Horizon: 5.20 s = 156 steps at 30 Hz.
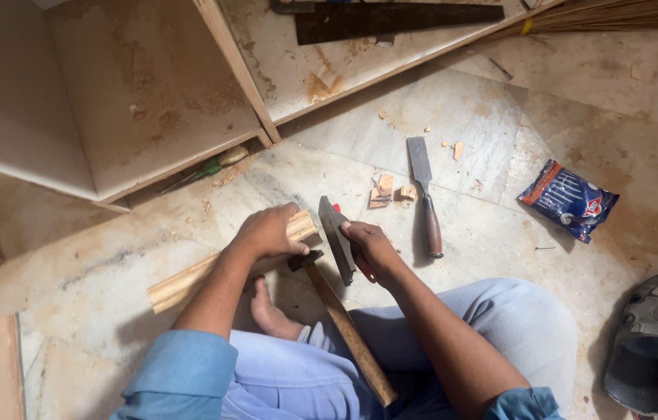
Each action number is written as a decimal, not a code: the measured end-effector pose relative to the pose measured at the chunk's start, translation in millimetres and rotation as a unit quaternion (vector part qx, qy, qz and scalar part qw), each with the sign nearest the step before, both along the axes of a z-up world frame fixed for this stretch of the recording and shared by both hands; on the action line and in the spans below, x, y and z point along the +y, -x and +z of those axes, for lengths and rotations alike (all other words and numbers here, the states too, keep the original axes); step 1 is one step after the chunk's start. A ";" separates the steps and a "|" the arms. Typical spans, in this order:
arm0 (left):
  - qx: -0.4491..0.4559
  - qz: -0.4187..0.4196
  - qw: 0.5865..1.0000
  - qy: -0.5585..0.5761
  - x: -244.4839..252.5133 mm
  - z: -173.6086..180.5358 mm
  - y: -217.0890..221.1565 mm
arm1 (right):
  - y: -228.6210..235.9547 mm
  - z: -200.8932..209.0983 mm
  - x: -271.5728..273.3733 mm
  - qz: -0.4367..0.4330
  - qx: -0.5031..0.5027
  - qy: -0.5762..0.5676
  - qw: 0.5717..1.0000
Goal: The person uses a hammer and a chisel to shape a piece of wood, then uses a small plane and continues to hammer and chisel parts of the wood.
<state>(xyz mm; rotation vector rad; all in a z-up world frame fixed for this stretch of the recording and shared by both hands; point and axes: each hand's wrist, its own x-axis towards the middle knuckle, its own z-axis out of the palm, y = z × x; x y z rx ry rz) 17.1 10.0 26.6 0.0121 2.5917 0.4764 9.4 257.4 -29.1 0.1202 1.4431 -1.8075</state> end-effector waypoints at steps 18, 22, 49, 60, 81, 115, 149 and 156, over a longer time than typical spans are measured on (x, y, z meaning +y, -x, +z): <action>0.091 0.032 0.994 0.041 -34.6 -21.3 -10.8 | -0.1 -25.6 -5.9 0.007 0.055 0.003 0.998; 0.102 0.052 0.993 -0.035 -44.1 -10.3 -13.0 | 1.1 -21.9 -4.6 0.011 0.106 0.005 0.994; 0.080 0.205 0.975 -0.017 -29.4 -6.5 -3.4 | -20.9 30.2 -14.3 0.049 0.354 -0.267 0.895; 0.152 0.180 0.972 0.004 -22.7 -29.2 6.5 | -13.7 24.1 -11.4 0.040 0.347 -0.227 0.909; 0.173 0.195 0.965 0.013 -6.3 -27.3 12.1 | -31.8 9.8 -1.5 0.002 0.311 -0.211 0.927; 0.085 0.187 0.978 0.021 -5.0 -10.0 14.3 | -39.8 0.9 -7.3 -0.011 0.323 -0.261 0.910; 0.167 0.167 0.970 0.057 -2.1 -11.7 14.2 | -41.6 6.7 -16.9 -0.033 0.386 -0.265 0.883; 0.188 0.146 0.969 0.068 9.4 -1.9 2.3 | 2.3 22.9 -35.3 -0.032 0.371 -0.248 0.894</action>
